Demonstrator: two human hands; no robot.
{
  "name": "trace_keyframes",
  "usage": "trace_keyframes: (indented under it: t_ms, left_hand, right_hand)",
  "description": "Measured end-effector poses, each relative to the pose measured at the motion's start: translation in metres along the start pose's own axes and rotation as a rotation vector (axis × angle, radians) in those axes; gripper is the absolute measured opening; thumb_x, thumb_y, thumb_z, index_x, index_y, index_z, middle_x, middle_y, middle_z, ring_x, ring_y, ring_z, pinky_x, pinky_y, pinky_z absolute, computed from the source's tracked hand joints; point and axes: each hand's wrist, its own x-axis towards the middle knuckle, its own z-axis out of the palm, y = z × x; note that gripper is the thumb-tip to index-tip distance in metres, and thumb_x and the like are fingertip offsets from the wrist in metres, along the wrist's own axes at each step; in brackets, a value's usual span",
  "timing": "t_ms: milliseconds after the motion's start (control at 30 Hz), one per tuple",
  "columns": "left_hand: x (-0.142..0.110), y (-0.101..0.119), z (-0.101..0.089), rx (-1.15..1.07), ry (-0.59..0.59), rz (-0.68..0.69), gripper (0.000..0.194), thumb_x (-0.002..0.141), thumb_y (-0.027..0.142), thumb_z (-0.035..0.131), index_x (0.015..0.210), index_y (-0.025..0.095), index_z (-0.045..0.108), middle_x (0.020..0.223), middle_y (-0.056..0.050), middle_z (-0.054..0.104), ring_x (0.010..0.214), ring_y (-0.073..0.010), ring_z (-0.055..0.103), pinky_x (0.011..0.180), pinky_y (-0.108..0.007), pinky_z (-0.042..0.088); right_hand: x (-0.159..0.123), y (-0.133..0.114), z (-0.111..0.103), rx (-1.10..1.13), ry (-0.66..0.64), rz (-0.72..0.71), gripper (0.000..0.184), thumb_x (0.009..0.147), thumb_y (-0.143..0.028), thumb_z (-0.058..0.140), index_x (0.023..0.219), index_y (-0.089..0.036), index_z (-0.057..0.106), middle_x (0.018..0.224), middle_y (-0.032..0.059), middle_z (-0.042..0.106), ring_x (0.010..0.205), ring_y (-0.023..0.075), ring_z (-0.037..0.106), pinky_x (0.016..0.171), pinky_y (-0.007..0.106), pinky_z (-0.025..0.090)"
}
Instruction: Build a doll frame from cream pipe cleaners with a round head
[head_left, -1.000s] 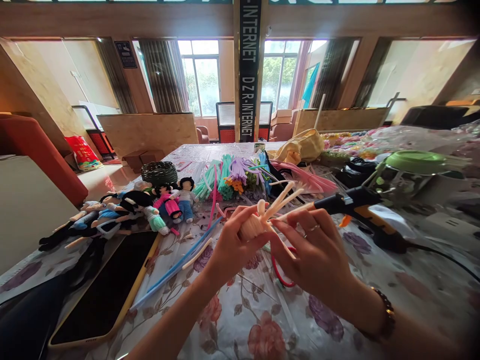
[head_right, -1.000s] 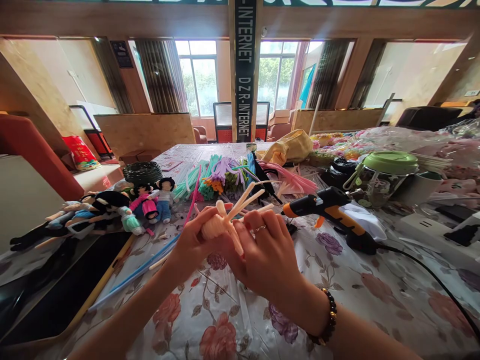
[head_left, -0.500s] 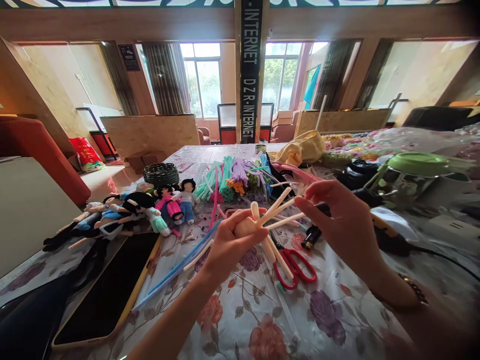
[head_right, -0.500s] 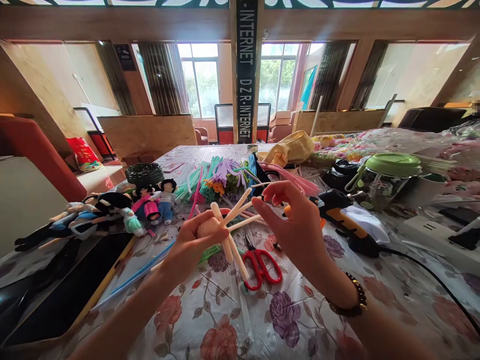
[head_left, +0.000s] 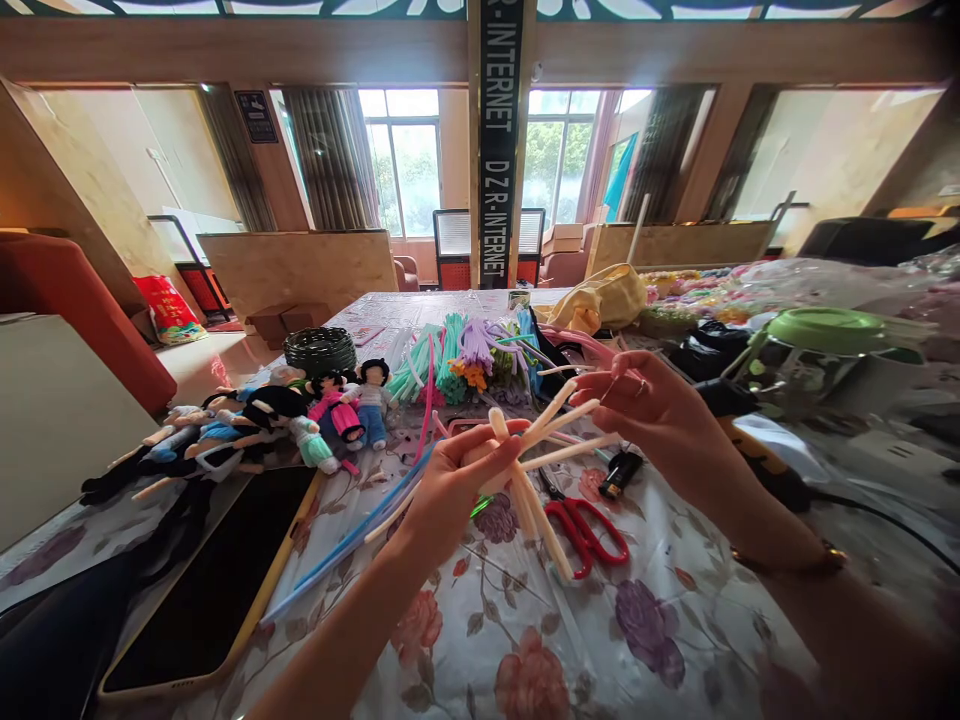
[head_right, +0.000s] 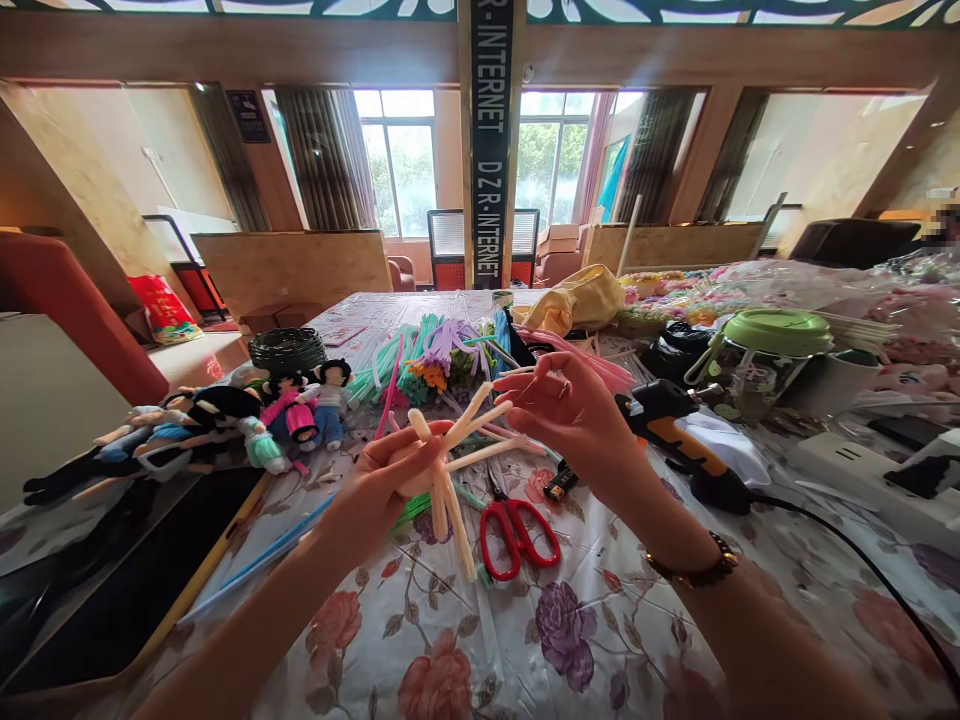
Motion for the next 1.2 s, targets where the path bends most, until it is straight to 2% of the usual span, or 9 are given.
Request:
trace_keyframes:
  t_ms: [200,367,667,867,1067,1200]
  left_hand:
    - [-0.001,0.000,-0.001,0.082,-0.027,-0.005,0.022,0.067,0.037,0.074,0.086,0.026,0.076,0.086,0.000,0.067,0.066,-0.0065,0.050,0.056,-0.016,0.035]
    - [-0.003,0.000,-0.002,0.196,-0.050,-0.005,0.025,0.070,0.040,0.071,0.089,0.025,0.075,0.087,-0.001,0.067,0.064,-0.0064,0.048,0.054,-0.018,0.033]
    - [-0.003,0.000,-0.001,0.237,-0.059,0.012,0.028,0.070,0.041,0.070,0.093,0.026,0.075,0.092,-0.003,0.070,0.070,-0.0111,0.055,0.056,-0.020,0.037]
    - [-0.004,0.002,0.000,0.273,-0.027,0.061,0.023,0.070,0.041,0.070,0.088,0.029,0.076,0.088,0.000,0.068,0.072,-0.0102,0.055,0.060,-0.019,0.039]
    - [-0.002,0.000,-0.001,0.316,-0.037,0.117,0.021,0.072,0.041,0.069,0.086,0.028,0.076,0.092,-0.002,0.064,0.075,-0.0108,0.053,0.064,-0.020,0.040]
    - [-0.004,0.003,0.000,0.345,-0.021,0.130,0.021,0.071,0.040,0.070,0.085,0.026,0.076,0.086,-0.001,0.061,0.075,-0.0109,0.051,0.064,-0.020,0.038]
  right_hand:
    - [-0.005,-0.004,0.011,-0.013,0.083,-0.165,0.032,0.072,-0.011,0.067,0.081,-0.024,0.040,0.090,-0.0025,0.073,0.083,0.0141,0.070,0.074,0.028,0.057]
    - [-0.007,-0.001,0.013,-0.021,0.093,-0.225,0.033,0.073,-0.011,0.069,0.083,-0.025,0.041,0.090,-0.0032,0.073,0.084,0.0159,0.070,0.073,0.027,0.060]
    - [-0.007,-0.004,0.012,0.020,0.030,-0.186,0.034,0.076,-0.008,0.066,0.087,-0.027,0.040,0.088,-0.0049,0.074,0.084,0.0119,0.070,0.075,0.024,0.060]
    - [-0.009,-0.008,0.013,0.055,0.031,-0.108,0.035,0.076,-0.010,0.066,0.089,-0.027,0.039,0.090,-0.0035,0.073,0.088,0.0146,0.069,0.074,0.027,0.060]
    - [-0.009,-0.007,0.012,0.051,0.033,-0.100,0.035,0.077,-0.012,0.066,0.088,-0.028,0.037,0.088,-0.0046,0.074,0.087,0.0153,0.070,0.077,0.028,0.060]
    - [-0.009,-0.006,0.010,0.046,0.043,-0.121,0.037,0.075,-0.012,0.068,0.089,-0.028,0.038,0.086,-0.0053,0.074,0.084,0.0147,0.070,0.076,0.028,0.060]
